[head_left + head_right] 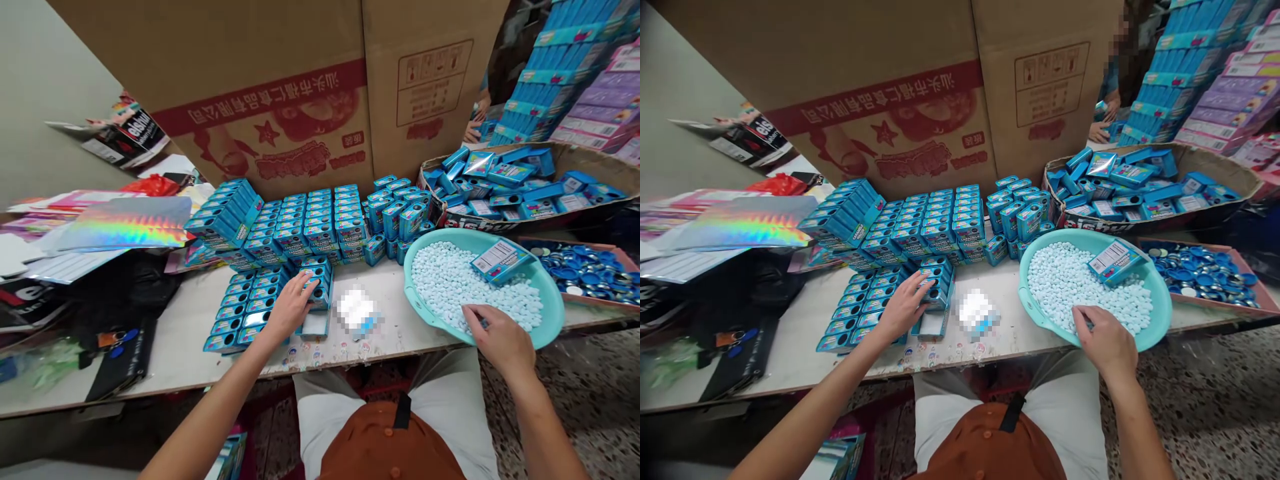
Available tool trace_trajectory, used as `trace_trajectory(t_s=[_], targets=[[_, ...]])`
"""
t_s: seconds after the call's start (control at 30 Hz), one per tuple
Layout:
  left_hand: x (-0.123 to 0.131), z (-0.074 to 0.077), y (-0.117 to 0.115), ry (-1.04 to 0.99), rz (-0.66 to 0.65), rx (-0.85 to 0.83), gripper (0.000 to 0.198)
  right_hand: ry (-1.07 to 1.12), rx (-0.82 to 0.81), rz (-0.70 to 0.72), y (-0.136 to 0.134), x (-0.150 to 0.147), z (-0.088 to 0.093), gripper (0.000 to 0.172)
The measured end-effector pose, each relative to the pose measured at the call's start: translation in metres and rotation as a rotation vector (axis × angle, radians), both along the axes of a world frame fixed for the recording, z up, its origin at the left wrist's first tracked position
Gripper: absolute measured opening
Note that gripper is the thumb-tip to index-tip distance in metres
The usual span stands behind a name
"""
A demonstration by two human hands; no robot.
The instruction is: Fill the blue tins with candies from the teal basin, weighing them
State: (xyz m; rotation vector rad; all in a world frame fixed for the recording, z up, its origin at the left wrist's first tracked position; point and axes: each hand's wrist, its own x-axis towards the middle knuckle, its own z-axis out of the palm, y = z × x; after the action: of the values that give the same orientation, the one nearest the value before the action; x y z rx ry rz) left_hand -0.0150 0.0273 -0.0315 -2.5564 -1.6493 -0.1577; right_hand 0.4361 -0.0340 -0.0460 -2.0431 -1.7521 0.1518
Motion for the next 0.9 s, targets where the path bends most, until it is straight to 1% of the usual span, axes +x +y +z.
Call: trace_trajectory(t_s=[0.1,0.2,0.3,0.4,0.43,0.5,0.57,0.6,0.63,0.67,0.7,0.77,0.83,0.9], targets=[[-0.002,-0.015,0.001,0.035,-0.005,-0.017,0.063,0.002,-0.018,-0.003,0.0,0.001,0.001,0.028],[-0.007,-0.024,-0.001,0.055,0.011,-0.041,0.067,0.004,-0.027,-0.001,0.0,0.002,0.0,0.028],[-0.009,-0.022,-0.004,0.071,0.017,-0.057,0.074,0.0,-0.019,0.002,0.001,0.003,-0.001,0.029],[0.003,-0.009,-0.003,0.051,0.021,-0.04,0.082,0.002,-0.007,0.019,0.001,0.002,-0.001,0.029],[0.011,-0.004,0.0,0.023,0.014,-0.014,0.083,0.006,-0.001,0.027,0.001,0.002,-0.001,0.03],[0.037,0.004,0.01,-0.077,-0.012,0.04,0.074,0.015,0.012,0.045,0.0,0.001,-0.001,0.031],[0.071,0.005,0.026,-0.226,-0.013,0.032,0.061,0.018,0.027,0.059,0.0,0.001,0.0,0.032],[0.091,0.002,0.036,-0.32,0.022,-0.009,0.055,0.02,0.035,0.063,0.0,0.001,0.0,0.033],[0.11,-0.003,0.047,-0.42,0.09,-0.063,0.052,0.021,0.043,0.066,0.0,0.001,0.0,0.033],[0.129,-0.01,0.058,-0.526,0.191,-0.126,0.053,0.022,0.053,0.07,0.0,0.001,0.0,0.034],[0.147,-0.018,0.07,-0.627,0.323,-0.177,0.055,0.023,0.062,0.077,0.0,0.001,0.0,0.034],[0.177,-0.035,0.093,-0.72,0.5,-0.196,0.06,0.024,0.075,0.093,0.0,0.001,0.001,0.035],[0.198,-0.048,0.112,-0.768,0.621,-0.174,0.064,0.019,0.076,0.106,0.0,0.0,0.002,0.036],[0.212,-0.054,0.126,-0.812,0.727,-0.157,0.064,0.014,0.071,0.112,0.0,0.0,0.003,0.036]])
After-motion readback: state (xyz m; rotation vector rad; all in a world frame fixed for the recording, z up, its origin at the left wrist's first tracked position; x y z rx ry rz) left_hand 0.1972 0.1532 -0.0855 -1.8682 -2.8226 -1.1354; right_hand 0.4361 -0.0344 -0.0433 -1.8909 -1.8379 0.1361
